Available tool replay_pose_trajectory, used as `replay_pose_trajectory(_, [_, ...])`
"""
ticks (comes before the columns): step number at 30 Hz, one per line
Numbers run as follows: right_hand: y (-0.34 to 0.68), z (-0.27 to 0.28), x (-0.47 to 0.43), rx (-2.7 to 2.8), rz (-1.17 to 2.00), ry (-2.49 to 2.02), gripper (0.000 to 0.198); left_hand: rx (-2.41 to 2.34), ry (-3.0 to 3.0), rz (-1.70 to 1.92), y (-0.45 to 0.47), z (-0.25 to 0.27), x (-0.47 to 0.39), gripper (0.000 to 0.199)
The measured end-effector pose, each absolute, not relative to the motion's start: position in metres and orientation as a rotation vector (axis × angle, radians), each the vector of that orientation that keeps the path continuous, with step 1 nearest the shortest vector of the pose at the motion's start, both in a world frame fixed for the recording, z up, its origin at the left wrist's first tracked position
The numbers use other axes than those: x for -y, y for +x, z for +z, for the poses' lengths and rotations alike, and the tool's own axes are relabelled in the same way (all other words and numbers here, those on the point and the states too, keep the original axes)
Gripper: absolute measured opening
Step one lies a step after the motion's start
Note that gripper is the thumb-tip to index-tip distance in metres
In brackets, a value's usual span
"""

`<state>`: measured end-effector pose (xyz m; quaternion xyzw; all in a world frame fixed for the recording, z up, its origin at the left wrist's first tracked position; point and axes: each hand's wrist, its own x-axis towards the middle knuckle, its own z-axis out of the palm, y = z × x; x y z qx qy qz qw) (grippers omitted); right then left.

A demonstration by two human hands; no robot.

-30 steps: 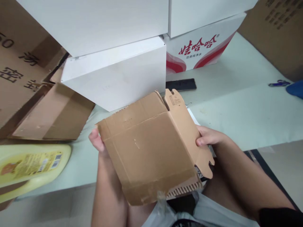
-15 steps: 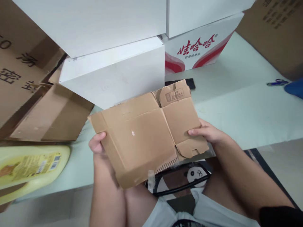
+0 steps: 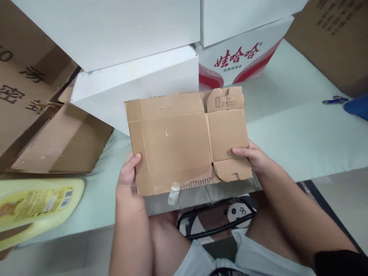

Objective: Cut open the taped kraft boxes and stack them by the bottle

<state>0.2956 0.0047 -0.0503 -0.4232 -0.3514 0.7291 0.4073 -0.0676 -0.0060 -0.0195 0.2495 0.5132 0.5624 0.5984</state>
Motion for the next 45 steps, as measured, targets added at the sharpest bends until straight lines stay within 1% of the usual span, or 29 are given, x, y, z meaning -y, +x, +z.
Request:
replay_pose_trajectory(3, [0.295,-0.049,-0.004,0.896,1.840,-1.071,0.058,-1.255,0.578,1.318,-0.056,-0.013,0.004,0.043])
replay_pose_trajectory(6, [0.296,-0.049,-0.003,0.918,1.840,-1.062,0.060,-1.221,0.599,1.383,-0.050,-0.009,0.003,0.043])
replay_pose_trajectory(9, [0.295,-0.051,-0.004,0.923,1.801,-1.091,0.061,-1.275,0.609,1.373,-0.051,-0.012,0.002,0.045])
replay_pose_trajectory(15, [0.291,-0.053,-0.009,0.982,1.711,-1.168,0.054,-1.393,0.631,1.340,-0.051,-0.019,-0.006,0.049])
replay_pose_trajectory(19, [0.291,-0.053,-0.008,0.996,1.693,-1.162,0.055,-1.400,0.634,1.355,-0.048,-0.018,-0.006,0.054])
replay_pose_trajectory(27, [0.290,-0.056,-0.008,1.017,1.662,-1.188,0.054,-1.420,0.652,1.364,-0.050,-0.021,-0.004,0.049])
replay_pose_trajectory(33, [0.292,-0.058,-0.008,1.040,1.656,-1.203,0.053,-1.417,0.648,1.382,-0.049,-0.024,-0.007,0.037])
replay_pose_trajectory(39, [0.294,-0.056,-0.008,1.001,1.653,-1.219,0.053,-1.429,0.661,1.336,-0.044,-0.022,-0.009,0.042])
replay_pose_trajectory(45, [0.294,-0.055,-0.008,0.979,1.643,-1.224,0.053,-1.446,0.648,1.333,-0.042,-0.027,-0.009,0.036])
